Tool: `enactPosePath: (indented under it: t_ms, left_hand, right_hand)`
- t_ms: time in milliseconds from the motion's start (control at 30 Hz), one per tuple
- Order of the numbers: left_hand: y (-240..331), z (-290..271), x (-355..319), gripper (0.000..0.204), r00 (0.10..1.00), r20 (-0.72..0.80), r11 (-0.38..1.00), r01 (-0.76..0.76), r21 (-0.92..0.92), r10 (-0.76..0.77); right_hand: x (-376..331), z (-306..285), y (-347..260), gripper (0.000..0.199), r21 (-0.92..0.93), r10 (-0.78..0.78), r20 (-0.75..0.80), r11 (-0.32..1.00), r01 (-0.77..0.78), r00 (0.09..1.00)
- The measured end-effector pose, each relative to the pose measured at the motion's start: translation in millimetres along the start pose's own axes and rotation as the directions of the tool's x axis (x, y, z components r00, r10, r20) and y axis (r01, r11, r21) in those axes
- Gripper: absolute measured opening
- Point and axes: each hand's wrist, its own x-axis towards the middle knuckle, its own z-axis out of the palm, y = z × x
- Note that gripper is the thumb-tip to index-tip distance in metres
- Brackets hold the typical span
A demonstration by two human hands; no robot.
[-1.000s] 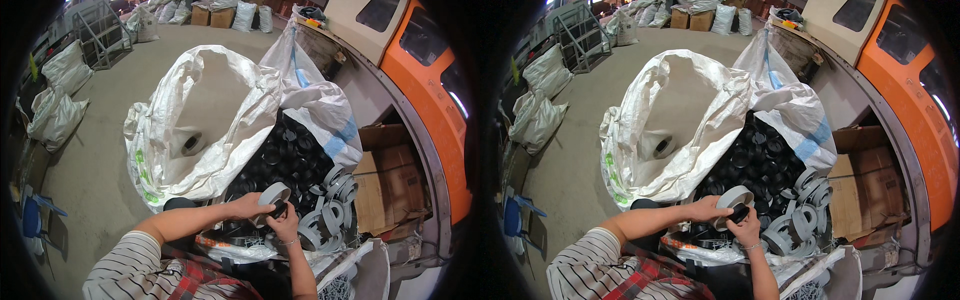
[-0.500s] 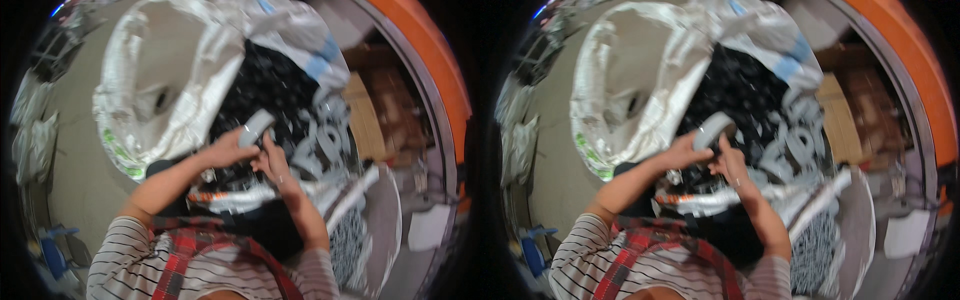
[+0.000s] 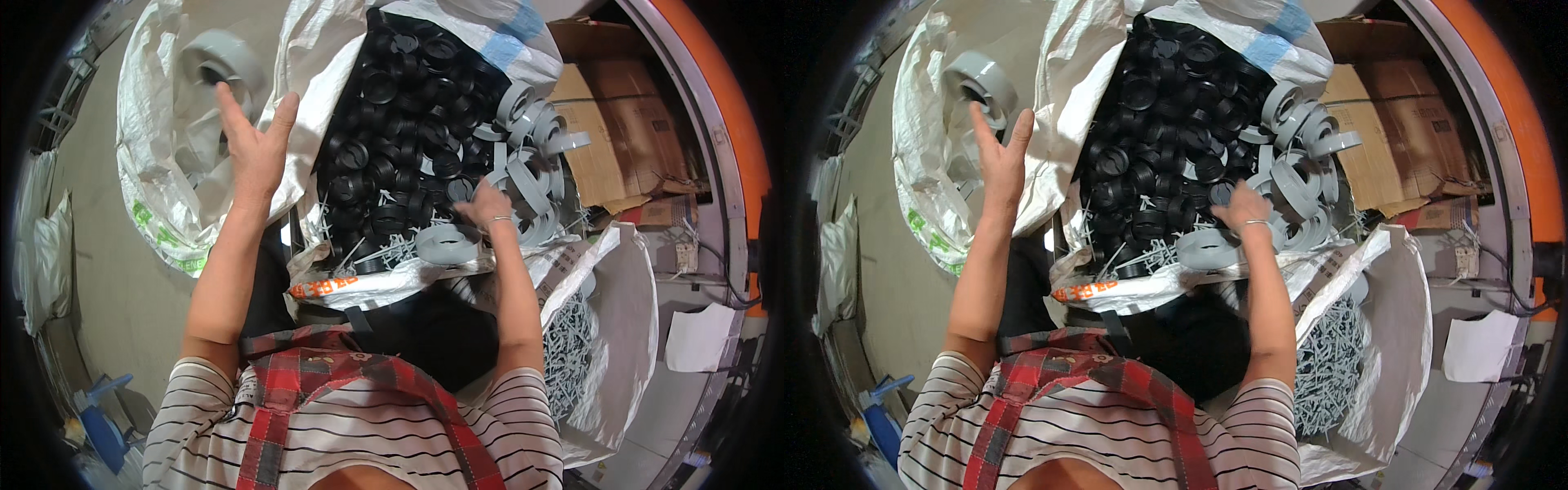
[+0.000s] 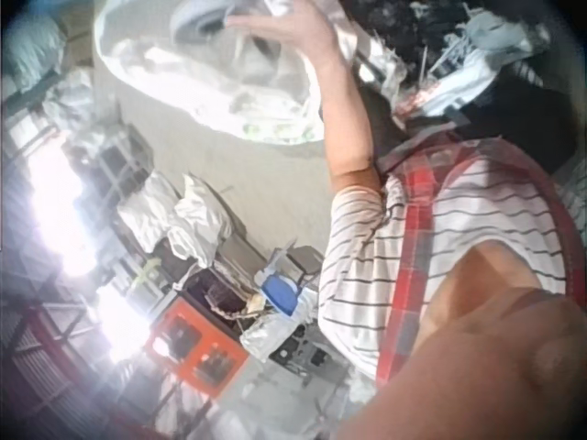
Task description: The person sits on the floor and assembles grey and black circular plastic parts by hand, inserting the black center into the grey ring. They handle the parts one at a time, placing finished units into a white sack. Later, they stand and use a wooden stick to stir metal clips in a container.
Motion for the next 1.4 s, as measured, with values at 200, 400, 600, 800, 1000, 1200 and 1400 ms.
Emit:
enactPosePath:
  t_ms: [200, 400, 600, 800, 1000, 1200, 1400]
  left_hand:
    - [-16.2, 25.5, -33.7, 0.040, 0.423, 0.695, 0.332, 0.903, -0.272, -0.582]
    - [-2.7, 38.2, -55.7, 0.057, 0.126, 0.852, 0.071, 0.992, -0.104, -0.508]
    - [1.4, 30.0, -37.2, 0.024, 0.353, 0.687, 0.231, 0.936, -0.266, -0.635]
    - [-5.6, 34.2, -31.1, 0.029, 0.448, 0.570, 0.295, 0.892, -0.343, -0.689]
    - [-11.7, 30.5, -33.7, 0.031, 0.481, 0.626, 0.297, 0.875, -0.382, -0.614]
    - [14.8, 34.1, -42.9, 0.033, 0.399, 0.829, 0.296, 0.908, -0.297, -0.391]
    - [16.1, 27.7, -42.7, 0.037, 0.292, 0.916, 0.364, 0.914, -0.182, -0.275]
  right_hand:
    - [-2.4, 4.1, -1.6, 0.032, -0.017, 0.092, 0.108, 0.996, -0.091, 0.990]
    - [-39.8, -45.9, -89.3, 0.030, 0.361, -0.662, -0.469, 0.460, 0.811, 0.584]
    - [55.9, 3.0, -94.5, 0.032, 0.740, -0.047, -0.243, 0.637, 0.216, 0.969]
    - [121.8, 118.3, -79.8, 0.031, 0.441, -0.091, -0.127, 0.887, 0.139, 0.988]
    - [35.0, 5.2, -128.4, 0.018, 0.485, -0.530, -0.458, 0.524, 0.700, 0.714]
    - [-7.1, -36.9, -114.7, 0.055, 0.809, -0.376, -0.167, 0.477, 0.345, 0.911]
    - [-43.4, -62.1, -113.4, 0.077, 0.361, -0.533, -0.271, 0.716, 0.598, 0.802]
